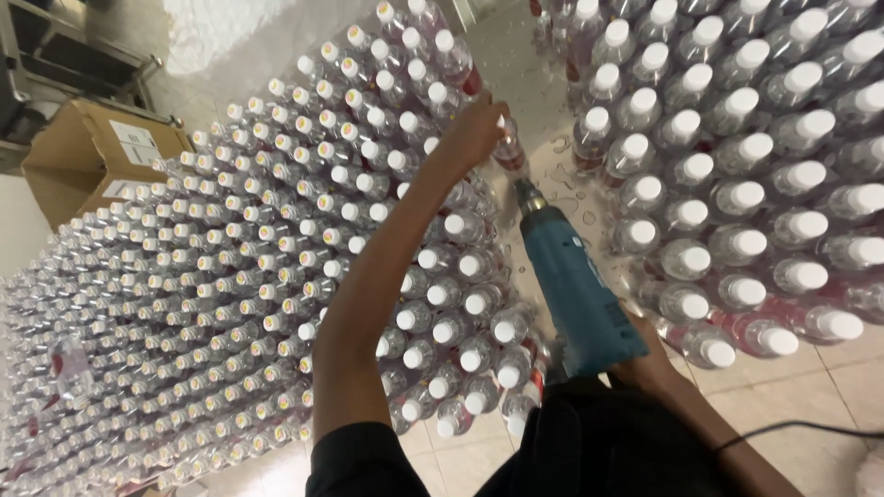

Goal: Using a handheld heat gun to shrink plastic safety seals onto the caps of bottled water arranged on a table.

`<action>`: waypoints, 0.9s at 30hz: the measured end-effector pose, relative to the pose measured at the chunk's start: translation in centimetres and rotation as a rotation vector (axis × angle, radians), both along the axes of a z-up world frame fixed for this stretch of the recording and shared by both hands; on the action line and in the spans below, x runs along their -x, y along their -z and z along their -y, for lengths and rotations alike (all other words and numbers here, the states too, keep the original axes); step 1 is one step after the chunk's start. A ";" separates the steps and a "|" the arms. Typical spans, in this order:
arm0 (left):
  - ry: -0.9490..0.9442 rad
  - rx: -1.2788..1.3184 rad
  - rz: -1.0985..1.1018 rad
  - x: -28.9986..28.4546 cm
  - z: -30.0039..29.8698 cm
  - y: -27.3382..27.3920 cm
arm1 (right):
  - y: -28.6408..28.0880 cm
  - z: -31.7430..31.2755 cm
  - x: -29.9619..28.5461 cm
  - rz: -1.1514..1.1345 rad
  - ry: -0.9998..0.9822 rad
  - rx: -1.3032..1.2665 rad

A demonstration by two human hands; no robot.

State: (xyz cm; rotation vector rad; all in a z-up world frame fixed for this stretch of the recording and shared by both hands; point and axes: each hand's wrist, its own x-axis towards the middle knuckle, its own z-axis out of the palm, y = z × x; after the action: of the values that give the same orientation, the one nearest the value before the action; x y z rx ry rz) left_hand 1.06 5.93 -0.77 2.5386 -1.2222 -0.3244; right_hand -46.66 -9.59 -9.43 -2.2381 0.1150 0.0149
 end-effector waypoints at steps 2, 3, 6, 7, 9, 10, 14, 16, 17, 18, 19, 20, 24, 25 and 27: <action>-0.023 -0.064 -0.051 1.6 0.6 -3.7 | 0.2 -0.3 0.5 -0.050 0.007 -0.014; -0.041 -0.123 -0.089 1.9 1.1 -5.9 | 0.3 -0.3 0.1 -0.087 0.018 -0.023; 0.042 -0.130 0.015 2.0 0.4 -4.0 | -0.7 -1.0 -0.9 -0.040 0.060 -0.083; 0.046 -0.131 0.009 2.3 0.4 -4.2 | -1.7 -1.3 -0.8 -0.047 0.064 -0.085; 0.092 -0.052 0.043 2.9 0.0 -4.5 | -3.6 -1.6 -0.9 -0.087 0.071 -0.113; 0.089 -0.053 0.039 2.7 0.2 -3.9 | -4.7 -1.6 -1.2 -0.090 0.067 -0.114; -0.327 0.039 -0.326 1.9 0.1 -3.8 | -8.1 -1.2 -2.6 -0.156 0.096 -0.169; -0.295 0.020 -0.262 1.5 -1.2 -5.4 | -8.3 -0.9 -3.0 -0.170 0.109 -0.186; -0.251 -0.014 -0.175 1.3 -1.9 -6.4 | -7.9 -0.9 -3.0 -0.137 0.088 -0.168; -0.199 -0.053 -0.095 1.5 -2.6 -7.2 | -7.5 -1.1 -2.5 -0.112 0.076 -0.154; -0.188 -0.057 -0.099 1.9 -2.6 -8.5 | -6.6 -1.2 -2.1 -0.116 0.087 -0.157; -0.126 -0.183 0.025 2.2 -2.3 -9.7 | -5.6 -1.1 -1.7 -0.107 0.098 -0.193; 0.029 -0.295 0.324 1.1 -1.1 -5.9 | 0.4 -1.3 0.5 0.013 0.015 -0.021; 0.032 -0.288 0.322 1.8 0.7 -5.0 | -0.5 -0.7 0.3 0.010 0.018 -0.015; 0.071 0.176 -0.031 3.4 4.2 -3.0 | -2.2 0.1 0.4 0.183 -0.266 0.287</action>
State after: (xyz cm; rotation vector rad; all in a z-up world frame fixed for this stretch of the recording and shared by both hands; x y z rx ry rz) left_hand -2.30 1.69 2.26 2.3375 -1.2716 -0.2592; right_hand -47.06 -9.70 -7.22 -2.5127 -0.2982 -0.0664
